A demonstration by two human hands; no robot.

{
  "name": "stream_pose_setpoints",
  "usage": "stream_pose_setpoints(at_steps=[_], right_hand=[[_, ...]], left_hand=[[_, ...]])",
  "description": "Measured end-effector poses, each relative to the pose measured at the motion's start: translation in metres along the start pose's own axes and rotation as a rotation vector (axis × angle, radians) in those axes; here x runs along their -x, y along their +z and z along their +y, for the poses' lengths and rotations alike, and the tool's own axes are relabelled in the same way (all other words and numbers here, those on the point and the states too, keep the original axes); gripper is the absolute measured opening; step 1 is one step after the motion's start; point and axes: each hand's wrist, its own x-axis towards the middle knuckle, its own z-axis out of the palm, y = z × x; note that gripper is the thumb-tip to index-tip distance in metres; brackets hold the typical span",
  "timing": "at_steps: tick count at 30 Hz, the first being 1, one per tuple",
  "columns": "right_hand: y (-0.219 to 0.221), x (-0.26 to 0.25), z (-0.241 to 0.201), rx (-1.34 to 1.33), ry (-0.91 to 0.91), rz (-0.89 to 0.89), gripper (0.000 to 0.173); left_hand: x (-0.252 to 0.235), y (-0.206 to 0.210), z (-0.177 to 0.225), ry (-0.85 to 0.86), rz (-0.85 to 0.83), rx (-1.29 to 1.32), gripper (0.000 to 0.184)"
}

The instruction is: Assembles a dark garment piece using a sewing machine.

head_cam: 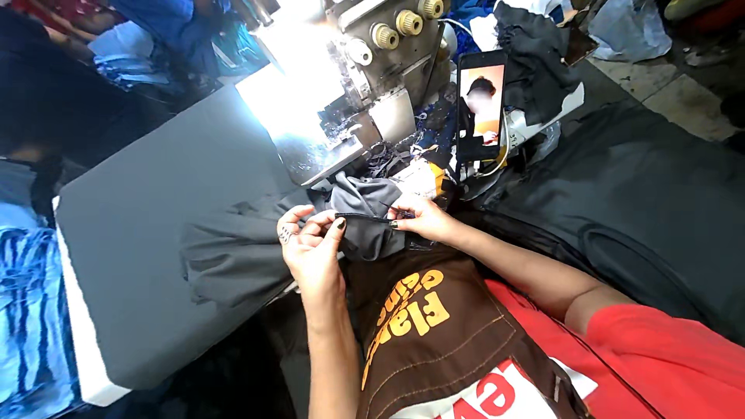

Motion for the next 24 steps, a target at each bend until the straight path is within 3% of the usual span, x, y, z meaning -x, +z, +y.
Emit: stream_pose_setpoints(at_steps=[4, 9, 12, 20, 22, 24], right_hand=[[-0.007, -0.001, -0.031, 0.233, -0.144, 0.1, 0.02], [-0.002, -0.002, -0.072, 0.197, -0.451, 0.141, 0.016], [0.005, -0.001, -0.078, 0.213, -0.463, 0.152, 0.009], [0.005, 0.006, -0.07, 0.196, -0.456, 0.203, 0.008], [0.007, 0.005, -0.068, 0.251, -0.509, 0.249, 0.006], [0.008, 0.006, -0.068, 0.306, -0.556, 0.262, 0.006]], left_hand=[[0.015, 0.011, 0.003, 0.24, -0.011, -0.23, 0.055], [0.026, 0.018, 0.007, 0.369, -0.062, -0.339, 0.05], [0.027, 0.017, 0.005, 0.429, -0.051, -0.395, 0.049], [0.029, 0.02, 0.002, 0.445, -0.026, -0.36, 0.053], [0.022, 0.012, 0.006, 0.443, -0.153, -0.426, 0.05], [-0.003, -0.01, 0.023, 0.423, -0.46, -0.539, 0.038]])
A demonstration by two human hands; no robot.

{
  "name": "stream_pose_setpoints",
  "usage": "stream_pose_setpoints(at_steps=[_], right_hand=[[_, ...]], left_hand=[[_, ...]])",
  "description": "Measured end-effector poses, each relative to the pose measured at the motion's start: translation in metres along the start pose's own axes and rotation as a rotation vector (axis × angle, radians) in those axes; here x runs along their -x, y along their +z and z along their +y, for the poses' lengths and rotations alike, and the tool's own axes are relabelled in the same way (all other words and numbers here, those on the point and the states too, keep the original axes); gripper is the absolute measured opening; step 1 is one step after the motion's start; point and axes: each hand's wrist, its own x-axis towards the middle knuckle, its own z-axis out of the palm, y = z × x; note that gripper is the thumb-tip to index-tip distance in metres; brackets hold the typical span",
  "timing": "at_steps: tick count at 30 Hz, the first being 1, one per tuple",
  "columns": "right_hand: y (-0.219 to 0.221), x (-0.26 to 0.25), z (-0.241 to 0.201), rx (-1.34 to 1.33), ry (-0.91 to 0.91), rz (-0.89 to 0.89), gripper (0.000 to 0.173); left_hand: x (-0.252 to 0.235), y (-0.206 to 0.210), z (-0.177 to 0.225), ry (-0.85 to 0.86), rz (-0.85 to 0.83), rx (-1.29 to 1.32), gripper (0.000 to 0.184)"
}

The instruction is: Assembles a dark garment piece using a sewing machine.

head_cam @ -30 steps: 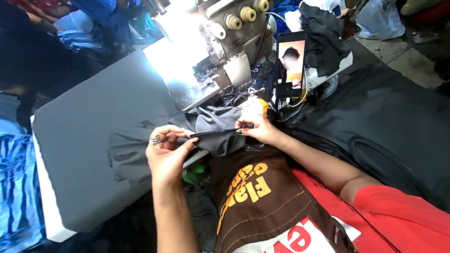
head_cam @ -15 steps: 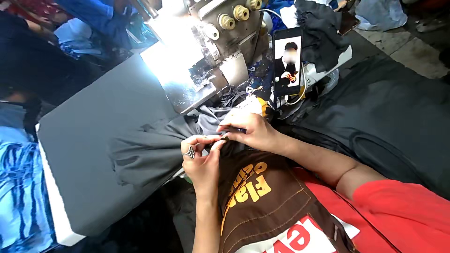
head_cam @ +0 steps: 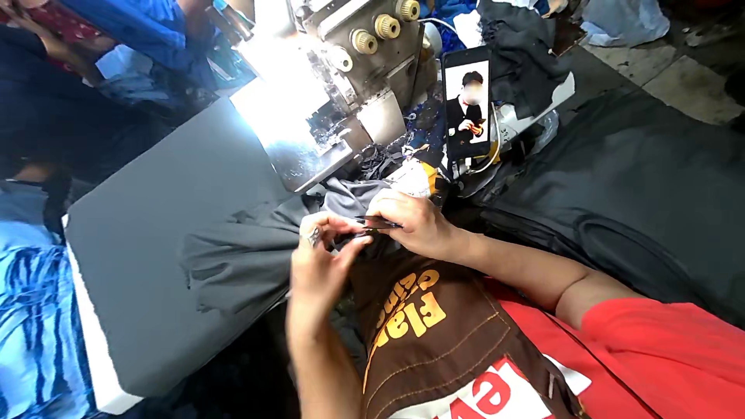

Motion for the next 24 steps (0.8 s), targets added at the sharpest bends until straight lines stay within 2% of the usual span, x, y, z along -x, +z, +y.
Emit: stream_pose_setpoints(at_steps=[1, 3, 4, 6, 8, 9, 11, 13, 15, 19, 21, 24], right_hand=[[0.0, 0.001, -0.001, 0.01, -0.017, -0.015, 0.006], [0.002, 0.002, -0.006, 0.012, -0.07, -0.043, 0.007], [0.004, 0.002, -0.009, 0.0, -0.099, -0.05, 0.008], [0.006, -0.001, -0.015, -0.027, -0.159, -0.048, 0.008], [0.003, -0.002, -0.019, -0.006, -0.211, -0.041, 0.006], [-0.002, -0.002, -0.019, 0.022, -0.232, -0.039, 0.006], [-0.014, 0.002, -0.013, 0.062, -0.242, -0.037, 0.006], [-0.025, 0.009, -0.002, 0.077, -0.186, -0.052, 0.005], [-0.03, 0.016, 0.009, 0.079, -0.121, -0.054, 0.005], [-0.024, 0.019, 0.019, 0.048, -0.084, -0.031, 0.006], [-0.016, 0.018, 0.02, 0.04, -0.071, -0.025, 0.008], [-0.01, 0.012, 0.017, 0.011, -0.081, -0.007, 0.008]], left_hand=[[-0.013, -0.019, -0.004, 0.011, -0.114, 0.01, 0.03], [-0.046, -0.037, -0.012, 0.052, -0.204, 0.132, 0.012], [-0.065, -0.033, -0.016, 0.1, -0.268, 0.229, 0.011], [-0.097, -0.008, -0.028, 0.157, -0.509, 0.384, 0.024], [-0.111, 0.02, -0.029, 0.051, -0.815, 0.341, 0.027], [-0.111, 0.028, -0.024, -0.027, -0.928, 0.263, 0.023], [-0.106, 0.031, -0.022, -0.059, -1.017, 0.105, 0.021], [-0.096, 0.017, -0.039, 0.075, -0.961, -0.001, 0.03], [-0.081, -0.006, -0.056, 0.146, -0.809, -0.022, 0.029], [-0.058, -0.027, -0.067, -0.02, -0.506, 0.134, 0.009], [-0.05, -0.031, -0.06, -0.069, -0.387, 0.17, 0.013], [-0.044, -0.047, -0.033, -0.025, -0.274, 0.084, 0.02]])
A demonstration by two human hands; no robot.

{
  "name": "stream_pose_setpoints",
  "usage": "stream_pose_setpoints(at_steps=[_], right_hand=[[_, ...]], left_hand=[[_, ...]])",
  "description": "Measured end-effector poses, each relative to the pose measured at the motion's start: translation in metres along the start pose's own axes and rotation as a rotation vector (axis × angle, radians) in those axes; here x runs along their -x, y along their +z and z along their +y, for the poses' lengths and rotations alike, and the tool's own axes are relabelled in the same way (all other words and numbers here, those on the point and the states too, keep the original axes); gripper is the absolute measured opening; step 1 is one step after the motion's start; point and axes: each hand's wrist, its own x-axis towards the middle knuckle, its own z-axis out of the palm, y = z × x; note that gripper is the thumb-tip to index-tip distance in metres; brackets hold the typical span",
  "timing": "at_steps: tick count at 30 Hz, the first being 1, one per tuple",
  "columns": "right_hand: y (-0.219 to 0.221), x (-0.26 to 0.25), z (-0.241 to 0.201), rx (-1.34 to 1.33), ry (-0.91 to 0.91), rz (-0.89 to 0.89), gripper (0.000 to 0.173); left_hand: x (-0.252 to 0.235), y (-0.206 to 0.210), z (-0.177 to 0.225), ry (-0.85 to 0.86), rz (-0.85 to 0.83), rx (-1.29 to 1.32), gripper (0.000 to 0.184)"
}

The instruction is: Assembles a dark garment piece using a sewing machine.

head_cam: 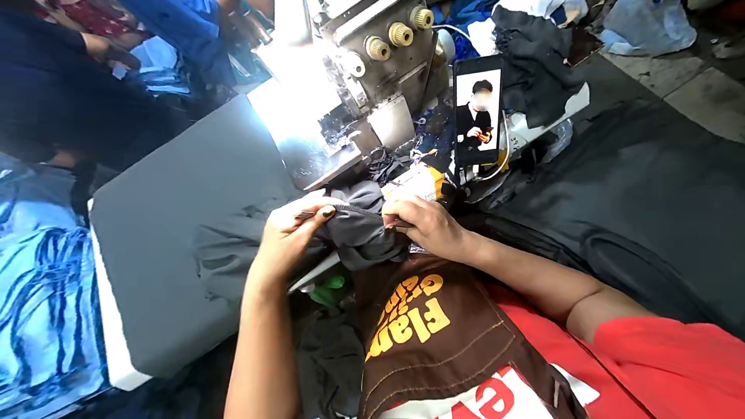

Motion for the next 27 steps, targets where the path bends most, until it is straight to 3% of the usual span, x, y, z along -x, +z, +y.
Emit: stream_pose_setpoints(at_steps=[4, 8, 11, 14, 17, 27], right_hand=[[0.0, -0.02, -0.015, -0.127, -0.063, 0.024, 0.008], [0.011, -0.042, -0.015, -0.139, -0.056, 0.053, 0.009], [0.02, -0.056, 0.012, -0.104, 0.066, 0.102, 0.011], [0.022, -0.066, 0.048, -0.04, 0.225, 0.13, 0.013], [0.02, -0.076, 0.064, 0.036, 0.325, 0.104, 0.014], [0.023, -0.093, 0.068, 0.098, 0.332, 0.087, 0.017]], left_hand=[[-0.002, -0.033, 0.071, 0.164, 0.067, -0.454, 0.024], [-0.034, -0.046, 0.101, 0.066, 0.064, -0.783, 0.025], [-0.073, -0.032, 0.061, -0.081, 0.093, -0.792, 0.026], [-0.102, -0.009, 0.007, -0.348, 0.208, -0.69, 0.033], [-0.126, 0.004, -0.038, -0.412, 0.302, -0.683, 0.039], [-0.156, -0.013, -0.051, -0.397, 0.25, -0.627, 0.039]])
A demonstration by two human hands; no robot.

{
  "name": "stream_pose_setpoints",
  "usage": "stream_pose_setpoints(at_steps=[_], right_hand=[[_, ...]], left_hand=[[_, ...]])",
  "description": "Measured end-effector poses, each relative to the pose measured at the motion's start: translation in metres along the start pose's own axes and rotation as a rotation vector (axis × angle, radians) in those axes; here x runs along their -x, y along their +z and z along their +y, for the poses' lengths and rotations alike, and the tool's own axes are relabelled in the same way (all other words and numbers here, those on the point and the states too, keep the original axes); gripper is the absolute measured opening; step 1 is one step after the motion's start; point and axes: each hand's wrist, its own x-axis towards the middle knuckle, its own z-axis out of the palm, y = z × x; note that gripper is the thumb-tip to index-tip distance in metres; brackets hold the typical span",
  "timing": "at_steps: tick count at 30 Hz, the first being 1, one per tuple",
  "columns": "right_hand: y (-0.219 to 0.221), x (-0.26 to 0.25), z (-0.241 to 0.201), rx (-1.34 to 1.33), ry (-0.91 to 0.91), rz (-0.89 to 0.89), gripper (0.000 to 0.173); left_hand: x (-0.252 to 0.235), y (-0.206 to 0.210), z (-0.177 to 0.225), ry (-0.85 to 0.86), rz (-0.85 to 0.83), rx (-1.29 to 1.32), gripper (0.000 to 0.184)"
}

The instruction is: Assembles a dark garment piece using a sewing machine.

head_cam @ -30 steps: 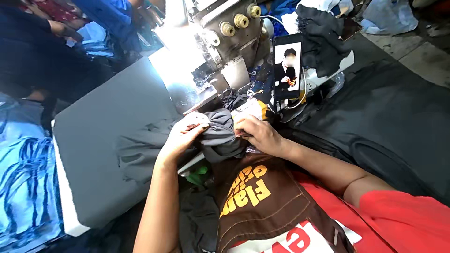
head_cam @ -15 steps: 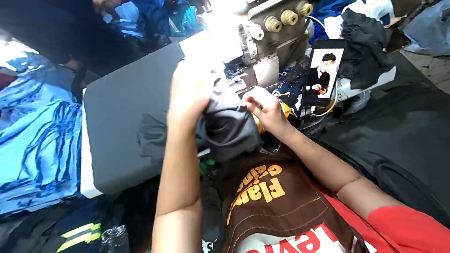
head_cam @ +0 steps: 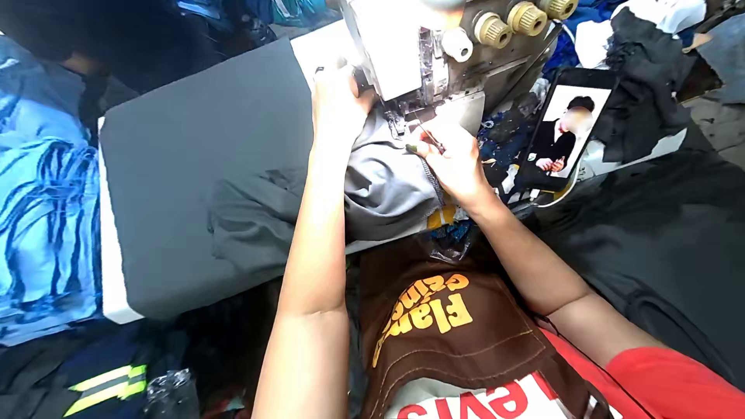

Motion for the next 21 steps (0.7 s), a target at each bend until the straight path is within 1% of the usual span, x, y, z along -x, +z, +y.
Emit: stream_pose_setpoints(at_steps=[3, 9, 11, 13, 14, 16, 17, 18, 19, 21], right_hand=[[0.003, 0.003, -0.001, 0.04, -0.045, 0.044, 0.017], [0.007, 0.004, -0.001, 0.078, -0.058, 0.08, 0.019], [0.004, 0.005, -0.001, 0.008, 0.007, 0.043, 0.019], [-0.004, 0.01, -0.001, -0.168, 0.141, -0.025, 0.019], [-0.01, 0.015, -0.001, -0.259, 0.205, -0.056, 0.022], [-0.021, 0.034, 0.002, -0.454, 0.295, -0.13, 0.035], [-0.027, 0.047, 0.003, -0.525, 0.319, -0.185, 0.039], [-0.031, 0.06, 0.005, -0.555, 0.346, -0.234, 0.041], [-0.032, 0.069, 0.006, -0.555, 0.381, -0.27, 0.041], [-0.028, 0.079, 0.006, -0.539, 0.474, -0.301, 0.033]], left_hand=[[-0.001, 0.003, -0.002, 0.017, 0.023, 0.0, 0.039], [-0.004, 0.001, 0.001, -0.022, -0.019, -0.009, 0.042], [-0.002, 0.0, 0.0, -0.04, -0.006, 0.036, 0.043], [0.008, -0.002, -0.011, -0.03, 0.083, 0.199, 0.047], [0.018, -0.002, -0.021, -0.027, 0.146, 0.309, 0.053], [0.053, 0.004, -0.047, -0.014, 0.297, 0.53, 0.055], [0.078, 0.009, -0.059, -0.03, 0.318, 0.548, 0.054], [0.107, 0.015, -0.07, -0.059, 0.274, 0.475, 0.053], [0.136, 0.02, -0.078, -0.089, 0.193, 0.362, 0.05], [0.174, 0.024, -0.086, -0.103, 0.12, 0.18, 0.04]])
